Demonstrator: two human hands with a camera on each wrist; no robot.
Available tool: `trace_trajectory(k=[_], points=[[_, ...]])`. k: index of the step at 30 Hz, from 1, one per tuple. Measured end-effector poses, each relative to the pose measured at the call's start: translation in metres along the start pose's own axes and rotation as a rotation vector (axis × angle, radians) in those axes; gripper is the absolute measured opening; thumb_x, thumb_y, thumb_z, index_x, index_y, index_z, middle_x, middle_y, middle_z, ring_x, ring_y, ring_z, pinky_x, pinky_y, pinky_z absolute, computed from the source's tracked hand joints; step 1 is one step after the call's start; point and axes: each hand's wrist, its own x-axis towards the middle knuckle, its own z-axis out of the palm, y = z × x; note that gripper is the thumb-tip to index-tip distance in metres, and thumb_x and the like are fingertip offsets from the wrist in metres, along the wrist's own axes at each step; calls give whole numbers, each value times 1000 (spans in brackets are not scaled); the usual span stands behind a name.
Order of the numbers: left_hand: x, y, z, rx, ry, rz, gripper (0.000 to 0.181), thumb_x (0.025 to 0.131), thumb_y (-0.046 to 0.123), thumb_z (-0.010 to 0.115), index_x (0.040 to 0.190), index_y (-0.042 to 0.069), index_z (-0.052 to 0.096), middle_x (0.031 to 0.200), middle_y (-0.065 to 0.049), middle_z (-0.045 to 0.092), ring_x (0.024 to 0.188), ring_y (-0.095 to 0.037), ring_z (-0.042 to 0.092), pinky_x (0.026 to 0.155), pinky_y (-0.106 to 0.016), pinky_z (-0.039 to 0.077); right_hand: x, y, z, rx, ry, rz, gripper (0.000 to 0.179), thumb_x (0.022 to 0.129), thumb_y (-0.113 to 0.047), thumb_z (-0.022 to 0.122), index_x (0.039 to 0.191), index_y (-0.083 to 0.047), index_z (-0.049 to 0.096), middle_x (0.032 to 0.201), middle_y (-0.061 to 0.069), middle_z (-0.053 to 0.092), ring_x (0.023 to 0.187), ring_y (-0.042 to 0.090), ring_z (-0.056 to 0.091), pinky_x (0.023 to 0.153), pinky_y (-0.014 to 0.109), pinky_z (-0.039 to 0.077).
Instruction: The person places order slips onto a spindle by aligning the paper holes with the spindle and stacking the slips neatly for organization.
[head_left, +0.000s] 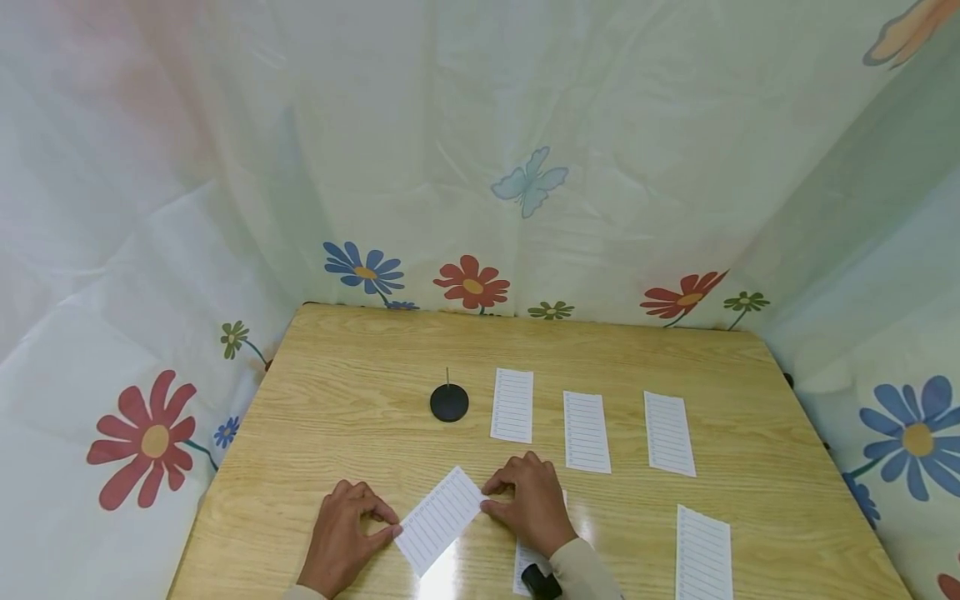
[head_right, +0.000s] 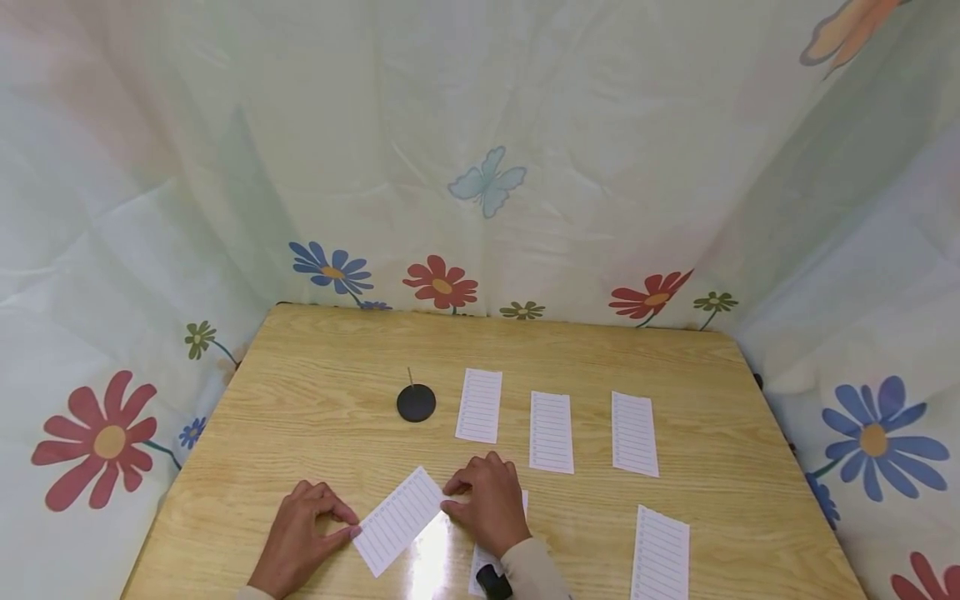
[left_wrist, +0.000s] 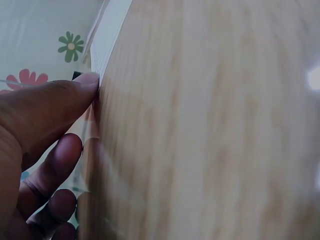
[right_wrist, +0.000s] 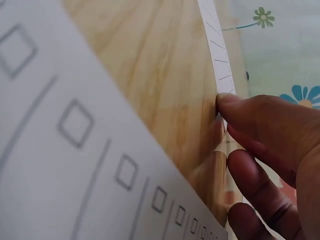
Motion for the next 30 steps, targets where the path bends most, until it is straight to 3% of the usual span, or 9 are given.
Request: trace_trajectory(k=[12,30], points=[[0,-3,-2,-26,-47,-10,27,70,33,99,75,44,74,81,30,57,87,0,43,91,-37,41,0,-1,0,91,2,47,20,74,-26,97,76,-38,82,77,-25,68,79,4,49,81,34,32],[-3,3,-1,-34,-63,6,26,79,18,93,78,33,72,76,25,54,83,0,42,84,-29,40,-2,-2,1,128,3,25,23,79,-24,94,75,-39,78,77,-27,67,76,3,51,84,37,36]])
